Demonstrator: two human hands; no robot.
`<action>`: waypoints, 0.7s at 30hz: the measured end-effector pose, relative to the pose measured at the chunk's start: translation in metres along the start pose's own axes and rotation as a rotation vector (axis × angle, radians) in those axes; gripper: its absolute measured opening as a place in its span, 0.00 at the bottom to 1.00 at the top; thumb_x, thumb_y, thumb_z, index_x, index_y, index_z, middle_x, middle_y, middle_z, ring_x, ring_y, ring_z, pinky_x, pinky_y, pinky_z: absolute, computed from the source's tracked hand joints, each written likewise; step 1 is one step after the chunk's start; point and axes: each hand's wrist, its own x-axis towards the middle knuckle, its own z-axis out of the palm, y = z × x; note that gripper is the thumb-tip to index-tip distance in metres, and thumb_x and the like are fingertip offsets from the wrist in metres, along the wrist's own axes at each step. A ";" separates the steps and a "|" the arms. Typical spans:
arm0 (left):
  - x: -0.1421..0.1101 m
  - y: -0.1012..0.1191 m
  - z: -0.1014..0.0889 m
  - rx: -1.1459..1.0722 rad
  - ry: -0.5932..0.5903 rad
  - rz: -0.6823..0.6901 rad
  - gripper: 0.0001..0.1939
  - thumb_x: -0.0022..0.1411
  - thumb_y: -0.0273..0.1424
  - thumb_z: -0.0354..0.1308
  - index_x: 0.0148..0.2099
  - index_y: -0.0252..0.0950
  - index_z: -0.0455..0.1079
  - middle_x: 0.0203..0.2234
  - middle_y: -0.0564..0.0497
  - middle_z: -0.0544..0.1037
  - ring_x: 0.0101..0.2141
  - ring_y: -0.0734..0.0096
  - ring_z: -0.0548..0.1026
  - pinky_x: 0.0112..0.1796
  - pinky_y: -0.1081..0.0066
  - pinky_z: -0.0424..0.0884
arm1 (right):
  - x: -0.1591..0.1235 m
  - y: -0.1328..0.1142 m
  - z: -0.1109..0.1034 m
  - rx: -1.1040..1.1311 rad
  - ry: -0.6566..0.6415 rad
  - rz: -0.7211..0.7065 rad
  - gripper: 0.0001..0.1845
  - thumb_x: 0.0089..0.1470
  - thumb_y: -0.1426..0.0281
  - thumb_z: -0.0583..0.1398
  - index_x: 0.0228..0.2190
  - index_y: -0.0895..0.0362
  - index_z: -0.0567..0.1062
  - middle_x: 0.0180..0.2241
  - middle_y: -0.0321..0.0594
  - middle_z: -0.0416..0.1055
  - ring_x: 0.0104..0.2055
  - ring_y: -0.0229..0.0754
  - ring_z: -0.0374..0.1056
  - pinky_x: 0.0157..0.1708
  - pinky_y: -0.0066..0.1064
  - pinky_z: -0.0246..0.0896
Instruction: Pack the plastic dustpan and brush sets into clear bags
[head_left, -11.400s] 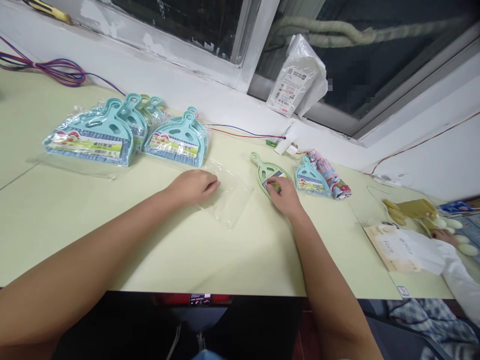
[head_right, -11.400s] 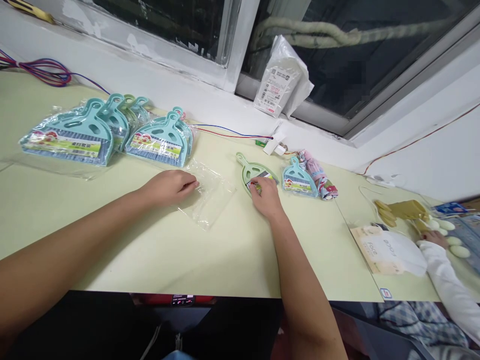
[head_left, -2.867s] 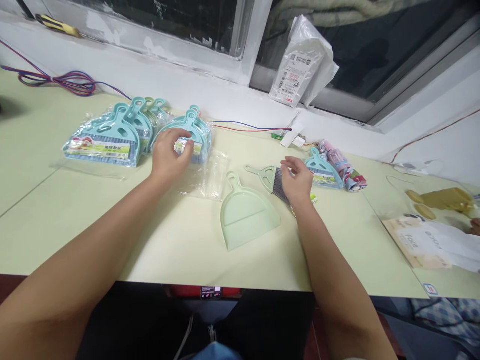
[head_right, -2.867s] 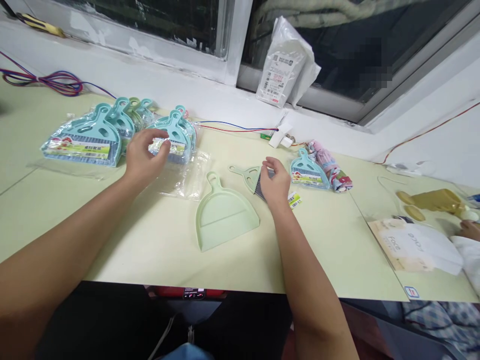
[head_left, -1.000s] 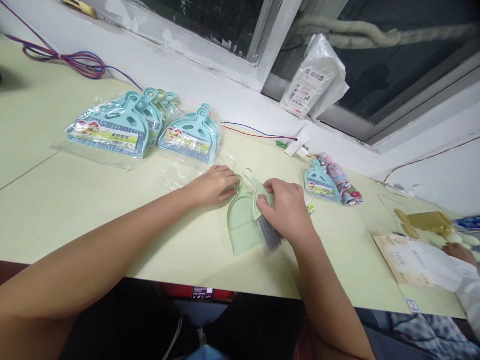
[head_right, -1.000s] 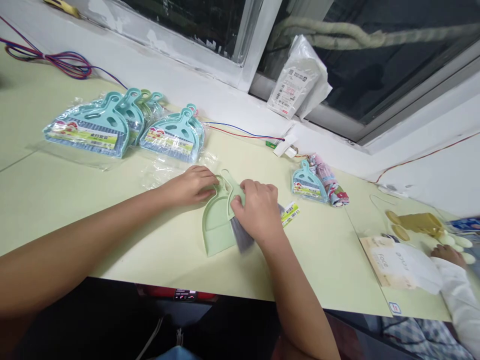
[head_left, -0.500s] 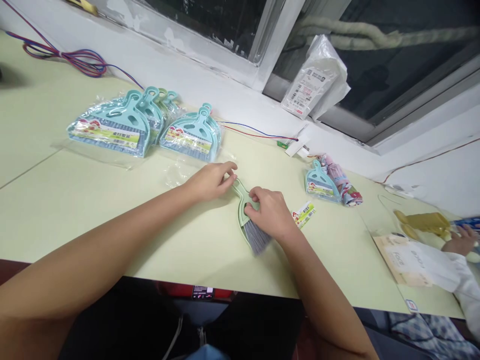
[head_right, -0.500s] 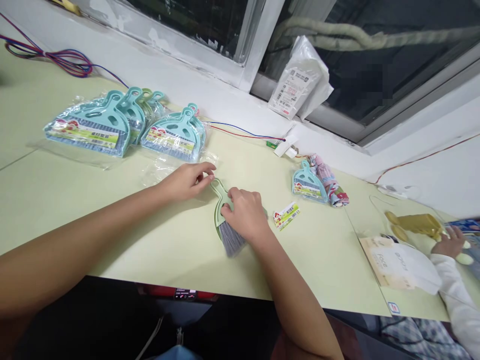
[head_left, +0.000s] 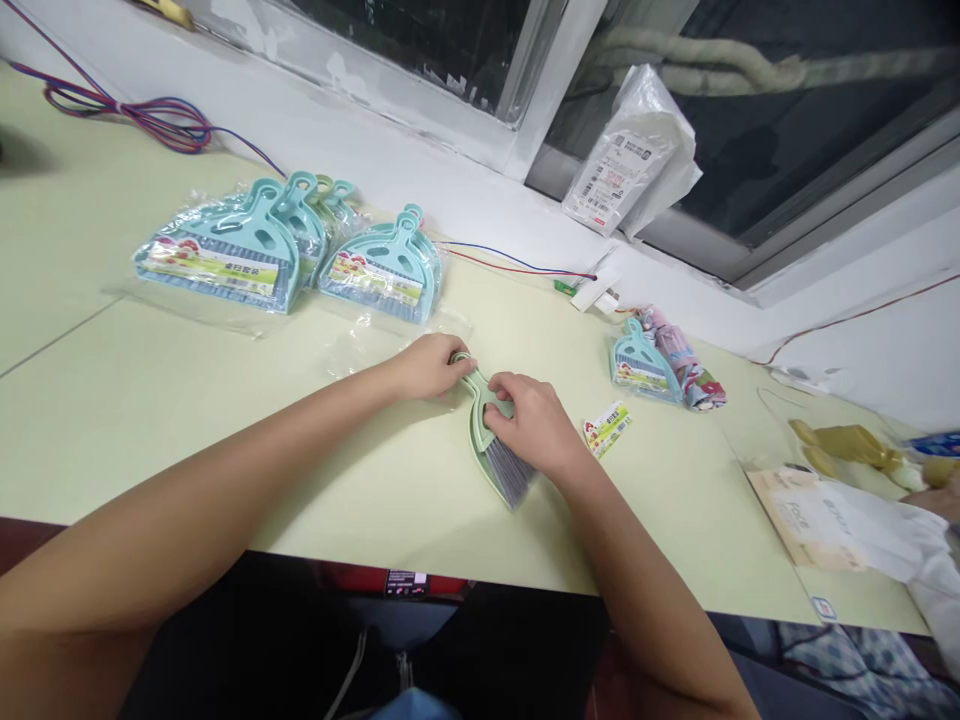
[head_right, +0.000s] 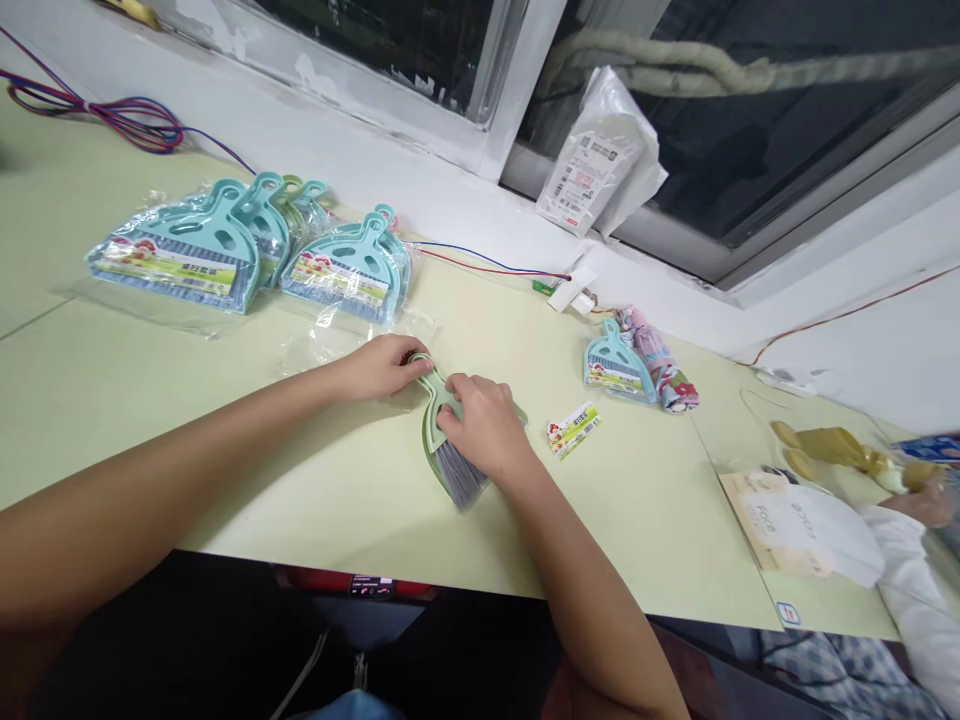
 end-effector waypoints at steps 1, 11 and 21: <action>-0.001 0.001 -0.001 -0.038 -0.024 -0.021 0.18 0.68 0.43 0.53 0.43 0.34 0.75 0.22 0.51 0.80 0.28 0.63 0.78 0.33 0.69 0.68 | 0.000 0.000 0.001 0.005 0.005 -0.004 0.11 0.58 0.73 0.59 0.43 0.55 0.75 0.41 0.43 0.79 0.46 0.50 0.74 0.50 0.40 0.59; -0.003 -0.002 -0.002 -0.094 -0.006 -0.013 0.14 0.67 0.41 0.55 0.38 0.37 0.73 0.17 0.55 0.77 0.25 0.66 0.76 0.31 0.70 0.66 | 0.000 0.003 0.006 0.081 0.062 -0.020 0.12 0.58 0.74 0.60 0.45 0.54 0.76 0.41 0.43 0.79 0.46 0.49 0.74 0.48 0.38 0.63; -0.003 -0.003 -0.004 -0.070 0.022 0.005 0.15 0.67 0.43 0.56 0.37 0.38 0.73 0.17 0.55 0.78 0.26 0.66 0.77 0.32 0.70 0.66 | 0.001 0.003 0.011 0.080 0.085 0.007 0.13 0.58 0.73 0.61 0.46 0.55 0.78 0.41 0.43 0.80 0.45 0.49 0.75 0.46 0.37 0.64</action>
